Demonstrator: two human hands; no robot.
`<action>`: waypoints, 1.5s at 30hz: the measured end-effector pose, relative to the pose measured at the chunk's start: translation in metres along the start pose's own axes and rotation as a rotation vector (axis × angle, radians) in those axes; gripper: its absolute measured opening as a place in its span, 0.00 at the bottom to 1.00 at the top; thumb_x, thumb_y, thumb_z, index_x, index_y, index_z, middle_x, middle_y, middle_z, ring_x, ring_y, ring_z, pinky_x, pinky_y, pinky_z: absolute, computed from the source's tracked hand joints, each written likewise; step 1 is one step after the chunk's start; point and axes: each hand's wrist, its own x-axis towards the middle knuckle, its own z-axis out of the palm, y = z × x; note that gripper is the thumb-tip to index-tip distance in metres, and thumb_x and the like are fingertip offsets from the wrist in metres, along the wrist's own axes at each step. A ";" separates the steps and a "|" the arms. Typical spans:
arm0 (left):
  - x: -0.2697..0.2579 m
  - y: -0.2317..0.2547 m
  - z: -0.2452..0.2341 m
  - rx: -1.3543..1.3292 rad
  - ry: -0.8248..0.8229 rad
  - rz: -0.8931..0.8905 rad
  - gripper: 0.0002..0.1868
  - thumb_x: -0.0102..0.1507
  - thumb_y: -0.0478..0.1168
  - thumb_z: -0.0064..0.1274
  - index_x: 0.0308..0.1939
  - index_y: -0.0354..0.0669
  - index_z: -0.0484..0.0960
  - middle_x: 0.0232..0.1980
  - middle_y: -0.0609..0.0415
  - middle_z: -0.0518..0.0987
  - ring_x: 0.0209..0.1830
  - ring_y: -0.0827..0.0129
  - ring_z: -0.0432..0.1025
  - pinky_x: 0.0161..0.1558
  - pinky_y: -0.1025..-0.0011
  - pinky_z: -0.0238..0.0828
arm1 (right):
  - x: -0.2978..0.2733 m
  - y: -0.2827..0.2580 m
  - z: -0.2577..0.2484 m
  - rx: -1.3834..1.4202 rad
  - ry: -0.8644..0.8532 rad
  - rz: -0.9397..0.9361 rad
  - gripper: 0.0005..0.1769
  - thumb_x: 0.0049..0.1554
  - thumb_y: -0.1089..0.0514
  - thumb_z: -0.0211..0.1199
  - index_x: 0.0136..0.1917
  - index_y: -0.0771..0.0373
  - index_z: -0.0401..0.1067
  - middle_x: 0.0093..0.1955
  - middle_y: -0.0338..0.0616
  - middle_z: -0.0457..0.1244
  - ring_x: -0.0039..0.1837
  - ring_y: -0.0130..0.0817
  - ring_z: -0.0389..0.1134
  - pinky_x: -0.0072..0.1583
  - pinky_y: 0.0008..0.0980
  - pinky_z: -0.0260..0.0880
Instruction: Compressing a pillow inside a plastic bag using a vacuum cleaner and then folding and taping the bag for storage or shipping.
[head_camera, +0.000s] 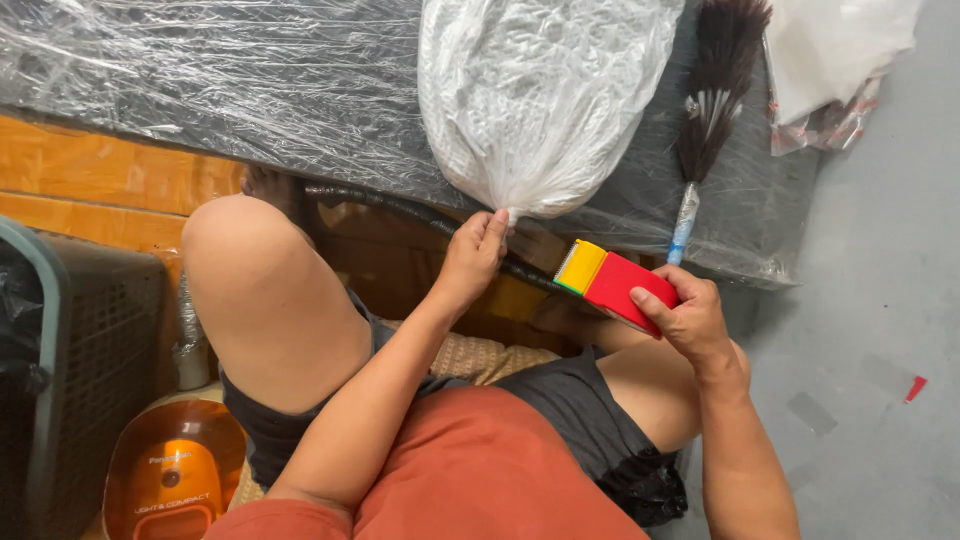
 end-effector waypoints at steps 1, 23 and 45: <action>-0.001 -0.001 0.001 0.003 -0.007 -0.001 0.20 0.73 0.50 0.44 0.35 0.39 0.81 0.16 0.60 0.68 0.13 0.78 0.63 0.17 0.79 0.60 | -0.004 0.003 -0.003 0.003 0.006 0.004 0.11 0.52 0.53 0.71 0.38 0.62 0.76 0.17 0.51 0.59 0.21 0.32 0.63 0.28 0.28 0.63; -0.002 0.008 0.002 -0.071 -0.039 -0.058 0.20 0.73 0.51 0.44 0.36 0.39 0.79 0.15 0.59 0.66 0.08 0.77 0.64 0.11 0.80 0.59 | -0.026 0.022 -0.015 -0.071 0.043 0.072 0.11 0.52 0.48 0.72 0.38 0.56 0.78 0.18 0.48 0.60 0.25 0.31 0.61 0.32 0.32 0.65; -0.031 0.026 -0.007 0.357 -0.045 -0.043 0.20 0.73 0.54 0.43 0.38 0.45 0.81 0.20 0.54 0.76 0.23 0.65 0.72 0.30 0.65 0.72 | -0.047 -0.022 0.032 -0.287 0.005 0.220 0.18 0.50 0.42 0.73 0.43 0.57 0.77 0.32 0.59 0.68 0.39 0.56 0.72 0.44 0.46 0.71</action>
